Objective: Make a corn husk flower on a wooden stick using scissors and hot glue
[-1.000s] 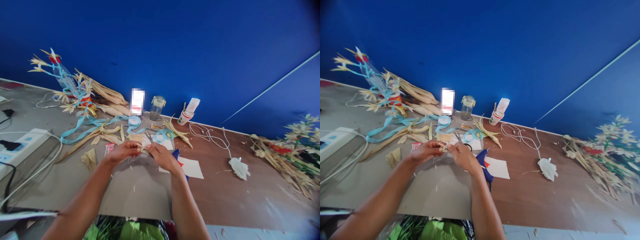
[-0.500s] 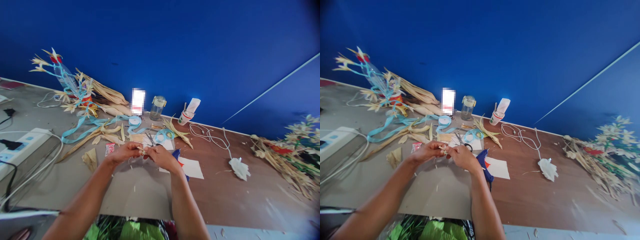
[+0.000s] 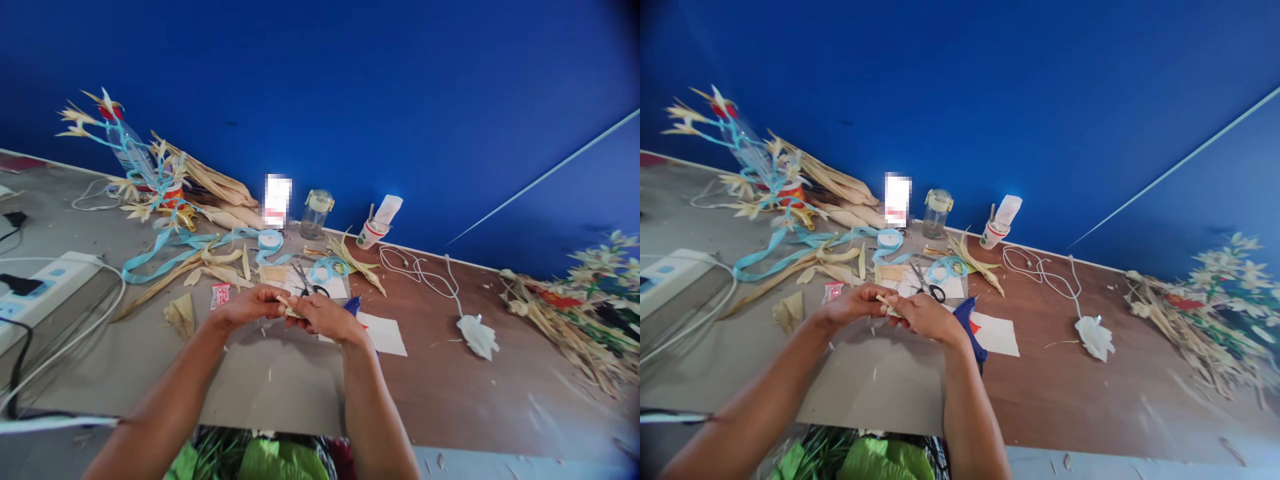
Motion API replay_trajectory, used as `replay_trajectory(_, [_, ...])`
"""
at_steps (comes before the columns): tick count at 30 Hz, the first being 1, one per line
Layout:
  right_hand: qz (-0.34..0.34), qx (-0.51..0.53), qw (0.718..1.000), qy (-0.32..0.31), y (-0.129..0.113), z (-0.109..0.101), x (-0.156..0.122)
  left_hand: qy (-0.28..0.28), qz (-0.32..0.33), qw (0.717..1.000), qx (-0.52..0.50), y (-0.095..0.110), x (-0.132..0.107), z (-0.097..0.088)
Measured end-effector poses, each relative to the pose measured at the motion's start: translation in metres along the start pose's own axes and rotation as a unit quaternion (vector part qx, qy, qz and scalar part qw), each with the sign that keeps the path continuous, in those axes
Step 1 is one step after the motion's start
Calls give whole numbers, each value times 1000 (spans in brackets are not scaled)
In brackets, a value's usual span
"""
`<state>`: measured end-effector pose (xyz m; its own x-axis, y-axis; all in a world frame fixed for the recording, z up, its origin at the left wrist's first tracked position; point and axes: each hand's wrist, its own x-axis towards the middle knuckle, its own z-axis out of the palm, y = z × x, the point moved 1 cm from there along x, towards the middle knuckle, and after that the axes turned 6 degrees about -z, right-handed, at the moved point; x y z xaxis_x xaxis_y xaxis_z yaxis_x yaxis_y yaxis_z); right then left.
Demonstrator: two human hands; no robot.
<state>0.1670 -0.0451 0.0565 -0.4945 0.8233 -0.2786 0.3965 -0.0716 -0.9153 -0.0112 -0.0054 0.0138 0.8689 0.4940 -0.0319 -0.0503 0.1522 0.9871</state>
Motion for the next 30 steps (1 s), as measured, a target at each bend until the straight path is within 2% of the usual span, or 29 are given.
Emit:
replay_trajectory(7, [-66,-9,998,9,9,2,4,61,9,998,2,-8,0,-5])
replay_trajectory(12, [-95,-10,995,10,9,1,4,71,4,997,3,-8,0,-4])
replay_trajectory(20, [-76,-23,997,-15,8,0,1,66,-4,998,-4,-7,0,-4])
replay_trajectory(30, [-52,-22,998,-40,1,-1,-2,34,1,999,9,-4,0,-1])
